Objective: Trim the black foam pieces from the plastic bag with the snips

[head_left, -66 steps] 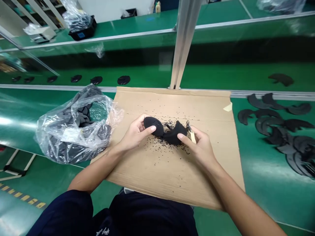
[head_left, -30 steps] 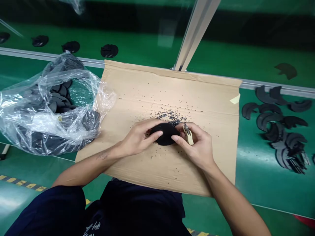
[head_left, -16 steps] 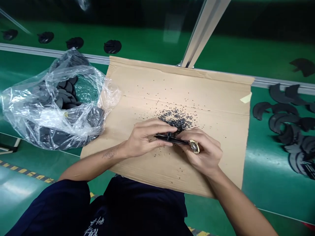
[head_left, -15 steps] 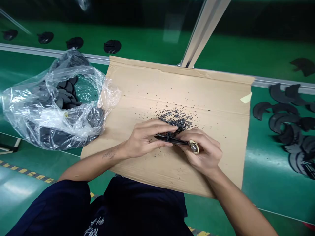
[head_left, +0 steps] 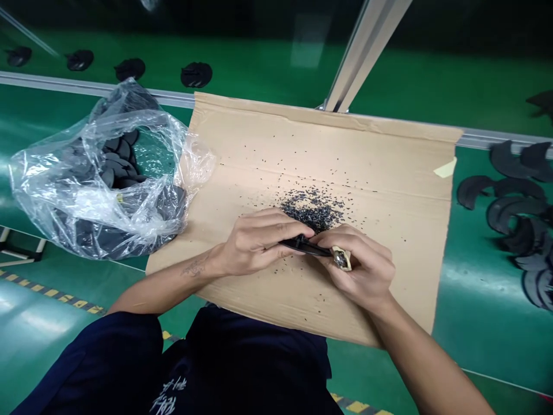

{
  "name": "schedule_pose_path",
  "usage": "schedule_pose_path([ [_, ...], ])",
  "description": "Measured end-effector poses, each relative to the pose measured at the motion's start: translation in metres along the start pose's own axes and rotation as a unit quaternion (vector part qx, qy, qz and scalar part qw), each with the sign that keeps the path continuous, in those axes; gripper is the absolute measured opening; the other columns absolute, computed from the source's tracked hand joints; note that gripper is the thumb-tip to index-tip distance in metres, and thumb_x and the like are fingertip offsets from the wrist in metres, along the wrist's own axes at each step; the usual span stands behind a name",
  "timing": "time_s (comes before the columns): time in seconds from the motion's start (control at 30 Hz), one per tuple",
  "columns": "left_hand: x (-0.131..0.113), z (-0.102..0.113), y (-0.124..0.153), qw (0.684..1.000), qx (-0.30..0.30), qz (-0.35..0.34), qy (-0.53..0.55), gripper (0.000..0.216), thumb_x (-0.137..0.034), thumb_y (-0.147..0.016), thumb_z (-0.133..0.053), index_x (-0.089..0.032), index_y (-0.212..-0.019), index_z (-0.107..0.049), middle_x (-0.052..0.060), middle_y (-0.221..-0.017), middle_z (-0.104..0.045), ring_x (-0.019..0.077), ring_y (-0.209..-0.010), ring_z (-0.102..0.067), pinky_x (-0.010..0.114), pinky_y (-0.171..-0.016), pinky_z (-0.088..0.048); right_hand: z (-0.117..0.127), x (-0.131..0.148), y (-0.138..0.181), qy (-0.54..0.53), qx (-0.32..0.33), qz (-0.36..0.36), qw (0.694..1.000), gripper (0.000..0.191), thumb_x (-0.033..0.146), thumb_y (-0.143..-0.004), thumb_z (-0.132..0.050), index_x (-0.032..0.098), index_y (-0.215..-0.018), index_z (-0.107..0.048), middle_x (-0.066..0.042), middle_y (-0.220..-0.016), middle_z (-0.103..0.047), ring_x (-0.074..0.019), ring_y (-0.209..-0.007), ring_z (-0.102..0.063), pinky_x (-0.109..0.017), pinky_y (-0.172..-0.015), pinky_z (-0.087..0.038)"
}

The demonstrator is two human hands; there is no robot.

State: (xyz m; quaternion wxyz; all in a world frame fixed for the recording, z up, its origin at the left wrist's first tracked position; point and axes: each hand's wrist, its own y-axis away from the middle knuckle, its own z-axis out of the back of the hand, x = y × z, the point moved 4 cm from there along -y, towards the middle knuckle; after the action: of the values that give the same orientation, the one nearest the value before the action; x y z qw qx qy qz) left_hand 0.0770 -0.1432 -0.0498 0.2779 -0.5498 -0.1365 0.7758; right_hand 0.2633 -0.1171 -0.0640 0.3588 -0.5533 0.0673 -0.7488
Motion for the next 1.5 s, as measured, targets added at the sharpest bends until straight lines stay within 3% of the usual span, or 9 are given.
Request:
schedule_pose_path([
  [0.13,0.0,0.001,0.002,1.0,-0.007,0.009,-0.023,0.035,-0.016,-0.09,-0.07,-0.029,-0.122,-0.072,0.003,-0.097,-0.08,0.0158,-0.086,-0.074,0.03,-0.079,-0.059,0.0,0.0,-0.001,-0.015,0.005,-0.001,1.0,0.016,0.012,-0.084,-0.07,0.023,-0.095,-0.069,-0.006,-0.086,-0.075,-0.0195,-0.074,-0.072,-0.034,-0.065,-0.059],
  [0.3,-0.003,0.0,0.001,0.999,0.002,-0.026,-0.029,0.033,-0.019,-0.095,-0.064,-0.024,-0.127,-0.069,0.007,-0.103,-0.079,0.0175,-0.093,-0.075,0.032,-0.083,-0.059,0.0,0.001,-0.002,-0.015,0.007,0.002,1.0,0.02,0.009,-0.081,-0.072,0.023,-0.095,-0.069,-0.006,-0.087,-0.075,-0.019,-0.076,-0.071,-0.033,-0.066,-0.058],
  [0.53,-0.004,-0.002,0.001,0.999,0.001,0.008,-0.037,0.022,-0.02,-0.093,-0.068,-0.027,-0.112,-0.075,0.004,-0.095,-0.079,0.0165,-0.087,-0.074,0.031,-0.08,-0.059,-0.003,0.0,-0.001,-0.035,0.014,0.0,0.999,0.022,0.007,-0.08,-0.074,0.022,-0.094,-0.069,-0.005,-0.086,-0.074,-0.0183,-0.077,-0.072,-0.031,-0.067,-0.058],
  [0.73,0.002,-0.005,0.001,0.999,-0.009,0.038,-0.006,0.032,-0.024,-0.09,-0.074,-0.023,-0.122,-0.071,0.007,-0.104,-0.078,0.0179,-0.099,-0.073,0.032,-0.088,-0.059,-0.001,0.0,-0.005,-0.052,-0.001,-0.051,0.997,0.013,0.016,-0.083,-0.076,0.022,-0.088,-0.066,-0.003,-0.081,-0.073,-0.0162,-0.072,-0.07,-0.029,-0.066,-0.057],
  [0.9,0.006,0.002,0.001,0.998,-0.001,0.037,-0.057,0.032,-0.021,-0.09,-0.073,-0.02,-0.122,-0.069,0.007,-0.105,-0.078,0.0144,-0.092,-0.073,0.027,-0.082,-0.06,0.006,-0.007,-0.01,0.012,0.047,-0.096,0.994,0.016,0.024,-0.085,-0.075,0.022,-0.097,-0.065,-0.005,-0.09,-0.073,-0.0181,-0.078,-0.069,-0.032,-0.07,-0.057],
  [1.13,0.009,0.001,0.001,0.996,0.04,0.022,-0.073,0.027,-0.022,-0.091,-0.072,-0.019,-0.117,-0.07,0.006,-0.1,-0.076,0.0143,-0.092,-0.071,0.029,-0.082,-0.059,0.002,-0.011,-0.008,0.204,0.095,0.031,0.974,0.013,0.015,-0.09,-0.061,0.019,-0.103,-0.063,-0.01,-0.091,-0.072,-0.0208,-0.08,-0.065,-0.035,-0.071,-0.052],
  [1.5,0.011,-0.001,0.003,0.997,0.046,0.001,-0.063,0.026,-0.021,-0.091,-0.072,-0.021,-0.117,-0.072,0.006,-0.099,-0.077,0.0141,-0.088,-0.07,0.03,-0.08,-0.057,0.002,-0.008,-0.002,0.307,0.084,0.079,0.945,0.007,0.013,-0.092,-0.062,0.015,-0.097,-0.065,-0.007,-0.08,-0.072,-0.0174,-0.07,-0.061,-0.031,-0.064,-0.046],
])
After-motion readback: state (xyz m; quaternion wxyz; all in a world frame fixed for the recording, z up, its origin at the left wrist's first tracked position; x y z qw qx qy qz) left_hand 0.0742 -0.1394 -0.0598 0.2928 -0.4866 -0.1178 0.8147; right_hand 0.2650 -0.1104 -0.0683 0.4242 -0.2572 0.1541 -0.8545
